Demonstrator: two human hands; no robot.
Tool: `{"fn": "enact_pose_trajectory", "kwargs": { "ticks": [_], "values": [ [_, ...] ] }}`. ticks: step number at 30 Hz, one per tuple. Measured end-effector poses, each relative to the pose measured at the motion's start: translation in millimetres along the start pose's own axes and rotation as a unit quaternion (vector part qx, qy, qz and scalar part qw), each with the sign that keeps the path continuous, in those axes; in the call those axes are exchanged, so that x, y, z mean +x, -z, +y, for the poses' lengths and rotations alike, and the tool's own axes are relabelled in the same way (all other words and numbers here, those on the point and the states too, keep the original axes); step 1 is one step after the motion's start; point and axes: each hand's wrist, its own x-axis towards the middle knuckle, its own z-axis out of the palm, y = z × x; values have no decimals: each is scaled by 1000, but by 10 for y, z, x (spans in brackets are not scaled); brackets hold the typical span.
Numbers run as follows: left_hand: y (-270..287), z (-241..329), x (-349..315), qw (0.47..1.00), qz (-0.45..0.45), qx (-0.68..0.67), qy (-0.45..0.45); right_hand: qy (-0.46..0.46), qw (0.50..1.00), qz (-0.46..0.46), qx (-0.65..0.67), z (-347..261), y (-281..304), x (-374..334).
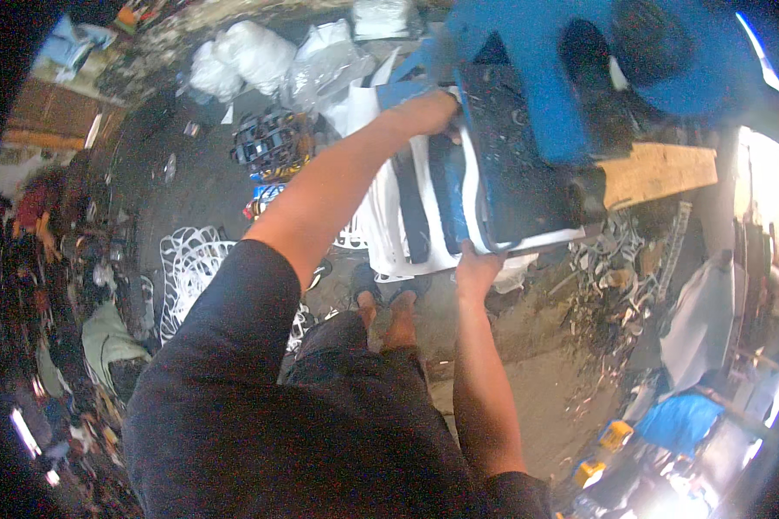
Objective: The person uses a guillotine-style cutter to slice white plastic sheets into smaller pieces. They repeatedly position the plastic, press the cutter, remove the cut pieces, and place them into a plastic bag. The person also handles a white plastic frame and a wooden board during the process.
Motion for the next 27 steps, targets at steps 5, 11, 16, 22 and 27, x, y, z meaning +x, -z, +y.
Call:
{"fn": "enact_pose_trajectory", "kwargs": {
  "ticks": [5, 11, 16, 22, 27],
  "values": [
    [-28, -55, 125, 996, -54, 35, 70, -17, 1000, 19, -10, -94, -24, -58],
    [-42, 56, 137, 994, -37, 83, 61, -24, 999, -5, -32, -113, 0, -92],
    [-155, -365, 190, 999, -33, 7, 11, -34, 998, 16, -58, -223, -38, -117],
    [-114, -257, 184, 997, -72, 28, 31, -25, 999, -14, 18, -212, 66, -90],
    [-73, -29, 131, 997, 1, -65, 51, -89, 995, 9, -44, -230, 435, -166]
  ]
}}
